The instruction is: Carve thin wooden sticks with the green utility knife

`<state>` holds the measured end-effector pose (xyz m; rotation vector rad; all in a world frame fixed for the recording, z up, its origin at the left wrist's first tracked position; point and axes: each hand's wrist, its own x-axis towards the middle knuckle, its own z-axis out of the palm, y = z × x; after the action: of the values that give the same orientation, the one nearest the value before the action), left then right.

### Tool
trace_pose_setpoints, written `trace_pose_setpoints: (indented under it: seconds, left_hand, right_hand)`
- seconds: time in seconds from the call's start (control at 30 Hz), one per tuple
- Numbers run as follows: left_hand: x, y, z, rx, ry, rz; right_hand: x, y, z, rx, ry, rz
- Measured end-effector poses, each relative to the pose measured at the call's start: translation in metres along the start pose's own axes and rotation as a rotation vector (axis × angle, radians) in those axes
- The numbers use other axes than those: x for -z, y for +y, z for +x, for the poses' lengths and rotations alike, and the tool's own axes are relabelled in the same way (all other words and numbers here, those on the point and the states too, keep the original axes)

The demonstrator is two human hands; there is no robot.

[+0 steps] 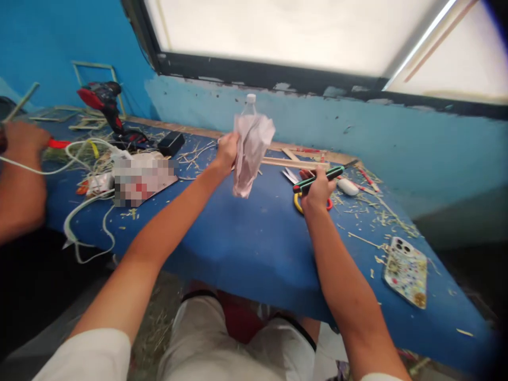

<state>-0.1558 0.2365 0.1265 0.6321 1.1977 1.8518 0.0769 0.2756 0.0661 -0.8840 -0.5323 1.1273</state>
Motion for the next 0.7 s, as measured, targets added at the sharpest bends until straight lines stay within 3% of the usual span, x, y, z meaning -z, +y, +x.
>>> trace_pose_setpoints:
  seconds: [0.1,0.23,0.37,0.6,0.7]
  left_hand:
    - [0.01,-0.053,0.0,-0.01,0.051,-0.047]
    - [0.017,-0.084,-0.004,0.135,0.032,-0.112]
    - [0.021,-0.089,-0.01,0.115,-0.075,-0.06]
    - [0.042,-0.087,-0.025,0.079,0.111,0.063]
    - [0.054,-0.087,-0.046,0.071,0.065,0.133]
  right_hand:
    - [-0.001,-0.002,0.003,0.012,0.049,0.055]
    - [-0.002,0.005,-0.002,-0.02,-0.023,0.117]
    - [-0.003,0.015,-0.012,-0.059,-0.086,0.106]
    - [-0.003,0.008,-0.014,-0.047,-0.017,0.124]
    - [-0.002,0.004,-0.027,-0.068,0.105,0.122]
